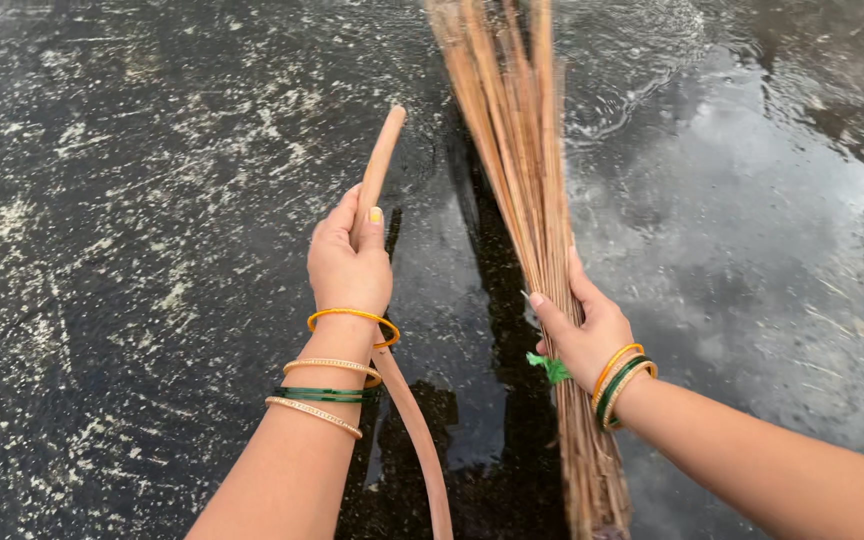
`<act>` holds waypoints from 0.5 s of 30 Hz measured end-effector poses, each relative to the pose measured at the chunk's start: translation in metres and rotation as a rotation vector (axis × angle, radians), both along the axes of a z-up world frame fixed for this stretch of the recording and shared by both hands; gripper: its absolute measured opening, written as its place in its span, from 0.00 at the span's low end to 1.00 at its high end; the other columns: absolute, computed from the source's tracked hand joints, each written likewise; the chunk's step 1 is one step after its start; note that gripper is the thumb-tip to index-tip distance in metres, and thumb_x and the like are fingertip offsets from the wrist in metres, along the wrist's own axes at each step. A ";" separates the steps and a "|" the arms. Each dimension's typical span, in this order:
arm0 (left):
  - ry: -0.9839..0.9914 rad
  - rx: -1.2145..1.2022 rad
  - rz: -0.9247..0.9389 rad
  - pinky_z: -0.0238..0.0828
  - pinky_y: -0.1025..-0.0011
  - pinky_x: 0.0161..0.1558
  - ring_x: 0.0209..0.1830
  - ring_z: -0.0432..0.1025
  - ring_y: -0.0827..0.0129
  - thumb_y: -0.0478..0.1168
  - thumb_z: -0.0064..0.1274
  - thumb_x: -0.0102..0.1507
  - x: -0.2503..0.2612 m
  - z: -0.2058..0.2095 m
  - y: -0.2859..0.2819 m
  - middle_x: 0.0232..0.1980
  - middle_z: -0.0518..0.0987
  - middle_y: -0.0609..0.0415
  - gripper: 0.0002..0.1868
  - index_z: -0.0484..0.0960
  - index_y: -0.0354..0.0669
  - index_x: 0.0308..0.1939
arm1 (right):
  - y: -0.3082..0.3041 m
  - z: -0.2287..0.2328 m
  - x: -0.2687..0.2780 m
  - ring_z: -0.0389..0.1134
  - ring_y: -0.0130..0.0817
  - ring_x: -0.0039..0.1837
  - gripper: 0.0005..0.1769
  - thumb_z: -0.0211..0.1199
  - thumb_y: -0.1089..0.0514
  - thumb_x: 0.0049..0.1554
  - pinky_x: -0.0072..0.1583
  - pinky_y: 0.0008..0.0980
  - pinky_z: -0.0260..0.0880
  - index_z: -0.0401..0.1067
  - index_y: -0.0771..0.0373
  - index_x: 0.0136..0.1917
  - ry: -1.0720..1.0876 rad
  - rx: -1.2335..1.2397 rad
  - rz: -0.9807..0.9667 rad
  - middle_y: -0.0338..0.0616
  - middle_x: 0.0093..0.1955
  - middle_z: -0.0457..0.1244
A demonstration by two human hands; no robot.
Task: The person cleans a broom on a wet rooftop by scrubbing it with a hose and their hands.
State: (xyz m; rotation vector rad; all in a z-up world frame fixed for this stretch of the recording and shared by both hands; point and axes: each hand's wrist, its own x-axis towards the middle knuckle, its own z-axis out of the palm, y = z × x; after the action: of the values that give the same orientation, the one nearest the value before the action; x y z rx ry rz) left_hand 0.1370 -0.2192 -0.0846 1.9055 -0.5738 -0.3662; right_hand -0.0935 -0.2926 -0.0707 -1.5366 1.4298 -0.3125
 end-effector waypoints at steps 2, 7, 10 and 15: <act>-0.048 0.018 -0.057 0.72 0.67 0.46 0.40 0.75 0.68 0.43 0.52 0.68 -0.016 0.011 -0.012 0.44 0.77 0.53 0.20 0.79 0.52 0.64 | -0.005 0.015 -0.022 0.70 0.29 0.36 0.47 0.64 0.49 0.59 0.42 0.33 0.76 0.43 0.36 0.83 0.099 0.010 0.112 0.41 0.47 0.72; 0.018 0.007 -0.200 0.72 0.67 0.49 0.44 0.75 0.67 0.44 0.51 0.67 -0.071 0.033 -0.038 0.46 0.77 0.54 0.20 0.78 0.54 0.64 | -0.036 0.018 -0.087 0.71 0.26 0.39 0.46 0.64 0.47 0.58 0.47 0.34 0.74 0.44 0.33 0.82 0.200 -0.283 0.587 0.42 0.50 0.72; -0.049 -0.048 -0.271 0.72 0.67 0.51 0.46 0.76 0.66 0.43 0.52 0.67 -0.101 0.036 -0.055 0.48 0.77 0.52 0.21 0.76 0.50 0.65 | -0.052 0.019 -0.122 0.72 0.26 0.37 0.44 0.62 0.44 0.58 0.48 0.32 0.76 0.44 0.26 0.81 0.350 -0.107 0.624 0.39 0.50 0.73; -0.111 0.059 -0.302 0.72 0.65 0.49 0.44 0.76 0.63 0.41 0.51 0.68 -0.143 0.051 -0.079 0.45 0.79 0.50 0.19 0.79 0.50 0.63 | -0.083 0.011 -0.182 0.72 0.27 0.35 0.45 0.62 0.45 0.57 0.47 0.31 0.77 0.44 0.23 0.81 0.357 0.043 0.357 0.38 0.48 0.73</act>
State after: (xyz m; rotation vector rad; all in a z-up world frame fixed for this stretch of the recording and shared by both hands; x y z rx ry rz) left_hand -0.0057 -0.2984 -0.0339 1.9065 -0.9394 -0.4769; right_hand -0.2760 -0.3761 -0.0594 -1.8372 1.3801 0.2165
